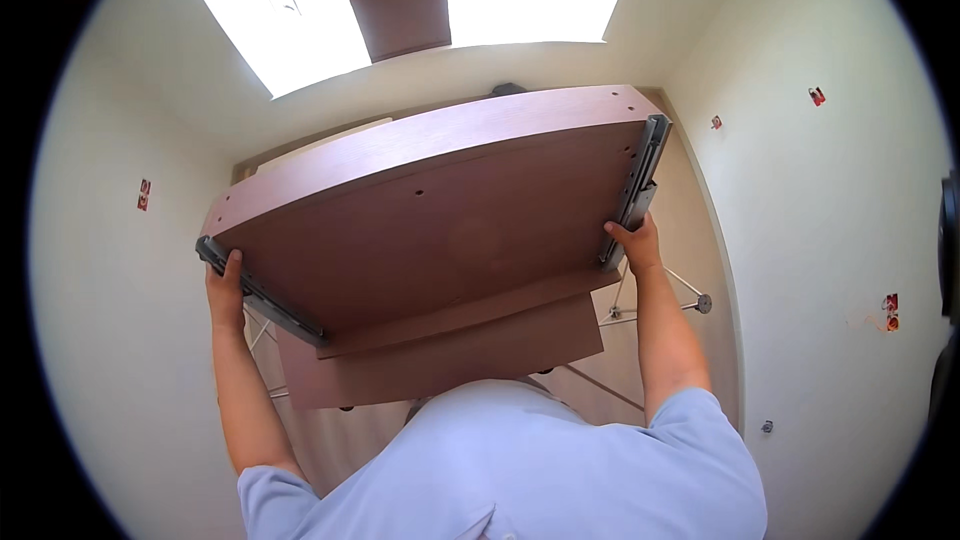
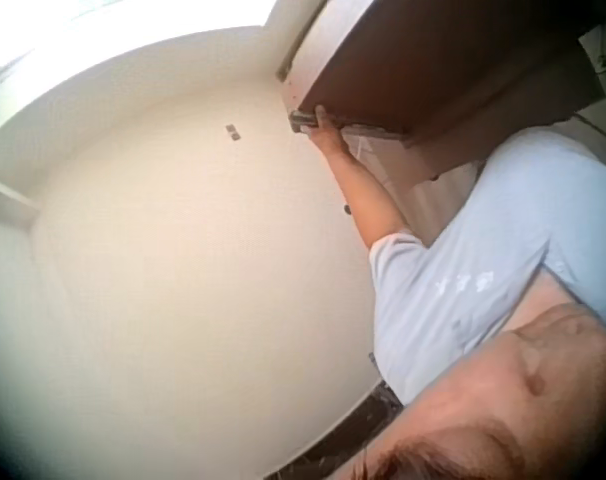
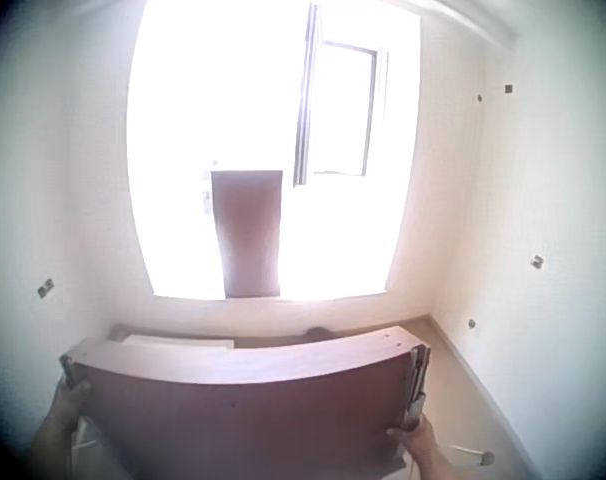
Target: The person installs metal drawer slides onto a wooden board using an electric drill and screws.
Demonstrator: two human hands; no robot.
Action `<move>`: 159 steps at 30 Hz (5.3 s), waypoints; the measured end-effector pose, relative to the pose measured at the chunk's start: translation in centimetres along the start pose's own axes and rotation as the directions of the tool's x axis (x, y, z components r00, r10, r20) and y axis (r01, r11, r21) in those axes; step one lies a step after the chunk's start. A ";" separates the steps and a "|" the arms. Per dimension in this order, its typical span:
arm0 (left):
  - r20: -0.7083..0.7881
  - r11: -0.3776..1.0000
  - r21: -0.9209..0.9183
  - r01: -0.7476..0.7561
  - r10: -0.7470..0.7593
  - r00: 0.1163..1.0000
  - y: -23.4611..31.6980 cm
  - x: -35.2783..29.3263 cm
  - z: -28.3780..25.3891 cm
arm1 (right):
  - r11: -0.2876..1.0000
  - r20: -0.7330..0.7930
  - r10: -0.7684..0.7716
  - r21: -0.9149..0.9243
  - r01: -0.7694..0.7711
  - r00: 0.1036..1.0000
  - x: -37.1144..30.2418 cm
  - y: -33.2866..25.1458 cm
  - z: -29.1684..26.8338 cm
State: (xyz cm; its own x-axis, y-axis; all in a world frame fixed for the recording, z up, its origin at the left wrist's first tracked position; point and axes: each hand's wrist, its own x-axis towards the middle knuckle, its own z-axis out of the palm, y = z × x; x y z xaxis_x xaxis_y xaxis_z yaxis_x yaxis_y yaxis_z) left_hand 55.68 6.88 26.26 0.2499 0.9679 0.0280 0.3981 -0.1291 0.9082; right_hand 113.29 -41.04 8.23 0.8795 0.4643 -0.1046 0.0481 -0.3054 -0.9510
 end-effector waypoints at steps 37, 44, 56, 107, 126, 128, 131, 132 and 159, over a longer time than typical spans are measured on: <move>0.185 0.904 -0.072 0.421 -0.403 0.896 -17.6 -2.9 -3.4 | 0.977 0.065 0.211 -0.016 -0.211 0.975 -8.8 4.5 9.0; 0.170 0.834 0.051 0.550 -0.550 0.818 -17.3 -1.0 -4.9 | 0.936 0.061 0.350 -0.069 -0.346 0.935 -10.0 1.4 9.8; 0.184 0.754 0.143 0.641 -0.656 0.732 -22.1 1.1 -4.6 | 0.893 0.068 0.445 -0.117 -0.436 0.893 -9.2 2.5 13.5; 0.911 0.393 -0.097 -0.915 0.406 0.078 5.0 -22.1 47.5 | 0.869 0.415 0.436 0.038 -0.493 0.799 -2.7 10.5 -8.1; 0.802 0.317 -0.374 -0.872 0.583 -0.132 2.7 -23.7 59.4 | 0.957 0.359 0.266 -0.205 -0.203 0.895 3.7 11.6 -5.9; 0.802 0.300 -0.371 -0.879 0.580 -0.141 2.8 -23.4 59.4 | 0.965 0.271 0.221 -0.202 -0.169 0.937 4.0 11.5 -4.8; 0.806 0.289 -0.367 -0.884 0.574 -0.147 2.4 -23.3 59.3 | 0.961 0.187 0.148 -0.260 -0.096 0.971 4.5 11.9 -3.6; 0.807 0.288 -0.366 -0.885 0.571 -0.148 2.2 -23.4 59.4 | 0.955 0.168 0.121 -0.289 -0.069 0.978 4.6 12.1 -3.3; 0.892 0.746 -0.044 -0.665 0.330 0.310 -0.6 -16.7 33.7 | 0.966 -0.066 0.051 -0.248 -0.066 0.997 -0.2 6.7 0.4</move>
State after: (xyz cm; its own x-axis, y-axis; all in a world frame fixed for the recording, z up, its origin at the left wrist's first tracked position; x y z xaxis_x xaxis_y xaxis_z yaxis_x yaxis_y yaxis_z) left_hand 81.05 -16.46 11.17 0.9958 0.0653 -0.0644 0.0916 -0.7303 0.6769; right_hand 113.26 -42.79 1.78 0.9099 0.3927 -0.1337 0.1062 -0.5320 -0.8401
